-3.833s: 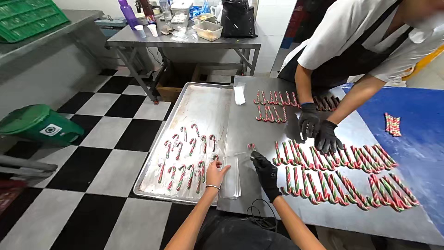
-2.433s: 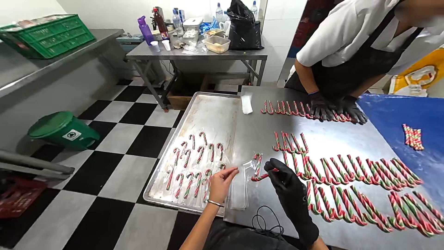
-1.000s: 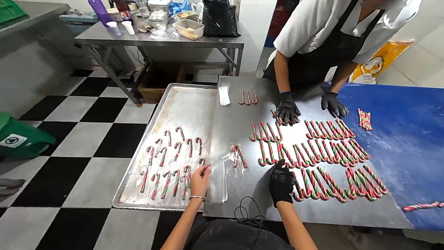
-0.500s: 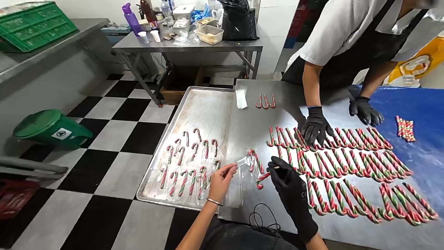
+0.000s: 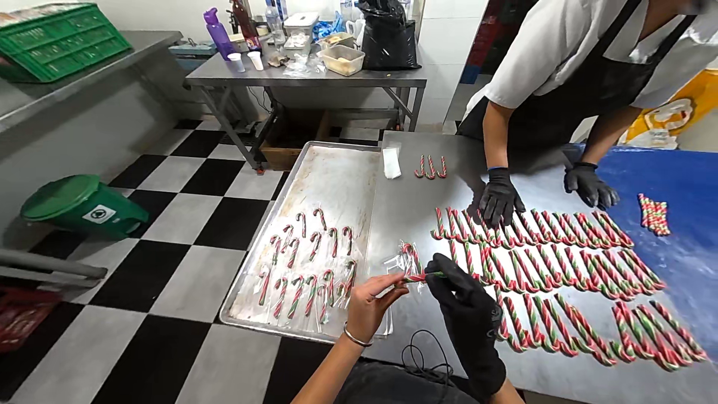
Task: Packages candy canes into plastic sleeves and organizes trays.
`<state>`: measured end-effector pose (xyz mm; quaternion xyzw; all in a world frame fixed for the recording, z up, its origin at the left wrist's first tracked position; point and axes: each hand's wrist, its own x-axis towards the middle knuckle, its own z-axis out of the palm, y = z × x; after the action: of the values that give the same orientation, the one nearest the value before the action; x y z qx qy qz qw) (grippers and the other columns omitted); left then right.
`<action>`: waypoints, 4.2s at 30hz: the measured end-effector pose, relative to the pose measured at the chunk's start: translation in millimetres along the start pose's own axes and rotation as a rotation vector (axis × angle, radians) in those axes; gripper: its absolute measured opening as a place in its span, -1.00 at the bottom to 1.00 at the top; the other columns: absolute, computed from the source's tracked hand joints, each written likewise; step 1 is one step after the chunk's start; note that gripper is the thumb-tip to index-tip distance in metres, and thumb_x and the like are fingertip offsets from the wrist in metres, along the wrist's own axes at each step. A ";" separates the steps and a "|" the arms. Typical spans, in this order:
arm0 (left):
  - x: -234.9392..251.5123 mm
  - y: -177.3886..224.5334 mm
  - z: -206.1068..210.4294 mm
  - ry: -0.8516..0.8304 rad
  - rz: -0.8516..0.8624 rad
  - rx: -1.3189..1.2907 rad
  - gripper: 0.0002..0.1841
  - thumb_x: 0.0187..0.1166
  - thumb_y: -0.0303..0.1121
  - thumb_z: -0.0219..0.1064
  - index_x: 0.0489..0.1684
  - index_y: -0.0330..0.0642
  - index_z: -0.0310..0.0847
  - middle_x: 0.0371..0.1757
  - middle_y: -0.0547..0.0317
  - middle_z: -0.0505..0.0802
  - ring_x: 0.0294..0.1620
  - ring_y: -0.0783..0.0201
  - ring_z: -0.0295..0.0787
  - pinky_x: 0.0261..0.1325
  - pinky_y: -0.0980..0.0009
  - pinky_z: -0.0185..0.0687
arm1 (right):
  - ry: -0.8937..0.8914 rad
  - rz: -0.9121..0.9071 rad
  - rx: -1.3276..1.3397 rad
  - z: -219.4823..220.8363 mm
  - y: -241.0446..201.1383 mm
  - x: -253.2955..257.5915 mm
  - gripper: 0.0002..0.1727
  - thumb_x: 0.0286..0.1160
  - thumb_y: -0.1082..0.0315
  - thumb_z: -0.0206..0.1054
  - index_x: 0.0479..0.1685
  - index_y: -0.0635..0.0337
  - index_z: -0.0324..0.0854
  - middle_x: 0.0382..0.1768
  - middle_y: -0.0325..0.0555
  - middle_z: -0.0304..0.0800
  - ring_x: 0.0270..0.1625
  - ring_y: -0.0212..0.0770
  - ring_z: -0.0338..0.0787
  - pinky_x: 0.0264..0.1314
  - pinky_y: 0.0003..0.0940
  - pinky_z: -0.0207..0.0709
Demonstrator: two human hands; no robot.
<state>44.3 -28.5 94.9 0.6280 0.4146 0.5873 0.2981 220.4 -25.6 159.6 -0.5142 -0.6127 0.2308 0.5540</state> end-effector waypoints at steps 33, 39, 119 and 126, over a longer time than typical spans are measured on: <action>-28.9 -100.9 -30.4 0.089 -0.929 0.340 -0.75 0.54 -0.30 0.52 0.01 -0.28 0.82 -0.11 0.08 0.95 -0.06 0.30 0.90 0.21 0.29 0.75 | -0.490 0.594 -1.069 33.1 144.0 63.4 -0.34 0.73 0.36 0.10 0.79 0.38 0.08 0.43 0.44 0.56 0.46 0.36 0.61 0.49 0.22 0.44; -26.0 -99.0 -25.2 0.167 -0.963 0.309 -0.44 0.46 -0.15 0.60 0.30 -0.37 0.63 -0.04 0.00 0.92 -0.12 0.21 0.88 0.13 0.22 0.75 | -0.341 0.567 -0.923 9.9 133.6 60.1 -0.40 0.73 0.30 0.15 0.73 0.28 0.26 0.39 0.45 0.58 0.29 0.41 0.72 0.29 0.31 0.56; 3.0 -6.4 -7.2 0.044 -0.343 0.178 -0.74 0.65 -0.29 0.39 0.09 -0.24 0.87 0.15 0.07 0.94 0.21 0.33 0.89 0.40 0.35 0.74 | 0.021 0.020 0.171 -8.0 8.0 21.5 -0.60 0.47 0.42 0.37 0.28 0.38 0.67 0.09 -0.08 0.91 -0.06 -0.30 0.92 -0.08 -0.41 0.84; 3.0 -3.5 -7.2 0.040 -0.248 0.160 -0.78 0.57 -0.27 0.47 -0.06 -0.18 0.94 -0.09 0.20 0.99 0.00 0.41 0.94 0.27 0.39 0.80 | -0.062 -0.032 0.177 -10.8 -4.0 15.3 -0.61 0.47 0.44 0.36 0.28 0.31 0.70 0.08 -0.15 0.93 -0.04 -0.32 0.93 -0.01 -0.43 0.84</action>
<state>36.5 -25.0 94.3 0.5818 0.5405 0.5233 0.3090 231.0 -16.6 172.8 -0.4459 -0.6150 0.2907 0.5817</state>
